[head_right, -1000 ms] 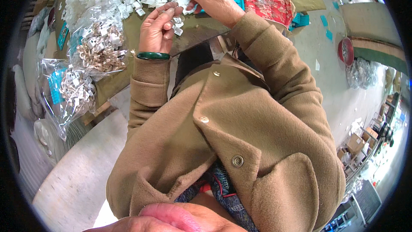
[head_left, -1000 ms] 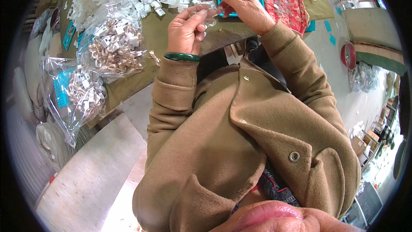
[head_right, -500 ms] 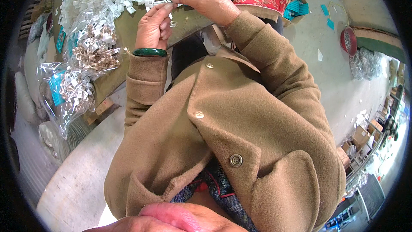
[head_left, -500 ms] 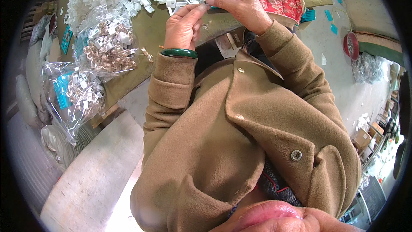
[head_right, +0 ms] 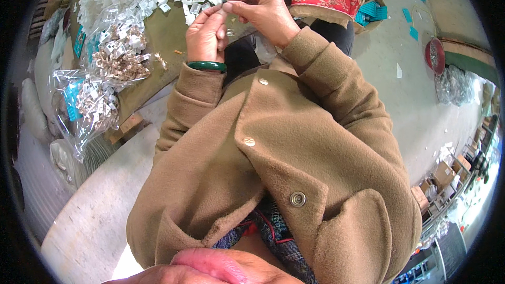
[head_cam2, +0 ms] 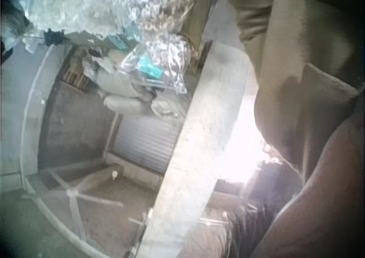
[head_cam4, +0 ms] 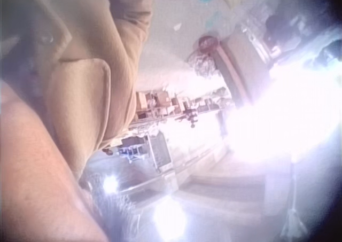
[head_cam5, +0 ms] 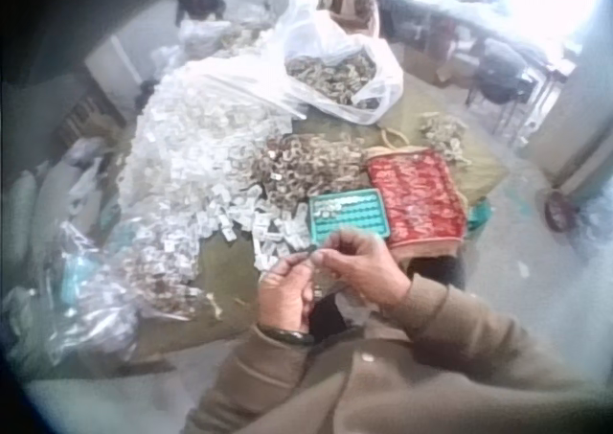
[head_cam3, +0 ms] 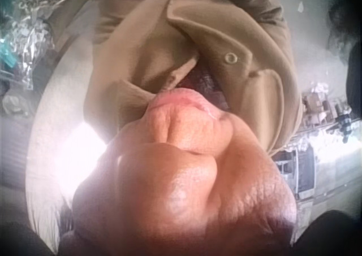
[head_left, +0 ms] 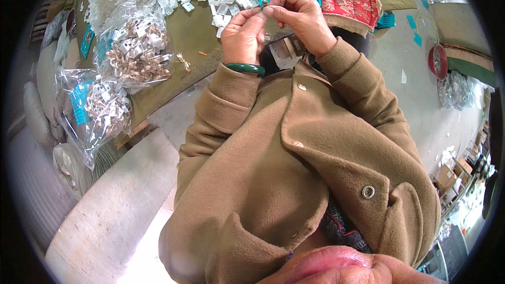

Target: The person repeatedly picks small white rectangular components and metallic rings from a table, joins them by hand, and places the assembled units into a blue tray. They occasionally use a red light to illuminate the components during assembly.

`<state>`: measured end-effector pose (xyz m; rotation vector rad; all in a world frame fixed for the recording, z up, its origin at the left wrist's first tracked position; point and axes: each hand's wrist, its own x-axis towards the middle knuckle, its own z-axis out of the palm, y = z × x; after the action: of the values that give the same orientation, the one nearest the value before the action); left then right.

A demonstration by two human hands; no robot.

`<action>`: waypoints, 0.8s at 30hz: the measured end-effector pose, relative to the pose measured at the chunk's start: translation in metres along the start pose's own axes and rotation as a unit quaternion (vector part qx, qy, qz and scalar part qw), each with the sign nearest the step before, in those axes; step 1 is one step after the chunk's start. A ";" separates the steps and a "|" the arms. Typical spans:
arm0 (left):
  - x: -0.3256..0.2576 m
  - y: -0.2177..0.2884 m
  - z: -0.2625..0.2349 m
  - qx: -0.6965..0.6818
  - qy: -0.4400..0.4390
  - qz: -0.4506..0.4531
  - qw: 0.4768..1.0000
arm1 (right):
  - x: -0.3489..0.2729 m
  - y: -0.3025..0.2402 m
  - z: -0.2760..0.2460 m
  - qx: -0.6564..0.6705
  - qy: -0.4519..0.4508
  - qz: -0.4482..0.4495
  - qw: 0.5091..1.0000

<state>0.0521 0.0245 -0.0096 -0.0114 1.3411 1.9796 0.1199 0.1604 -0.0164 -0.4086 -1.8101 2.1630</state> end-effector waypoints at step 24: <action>0.002 -0.022 -0.005 0.229 0.016 0.220 0.948 | -0.009 0.027 0.003 0.070 0.033 -0.020 0.997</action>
<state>0.0614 0.0258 -0.0307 0.5176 1.9269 1.9632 0.1258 0.1498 -0.0425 -0.4028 -1.6061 2.2066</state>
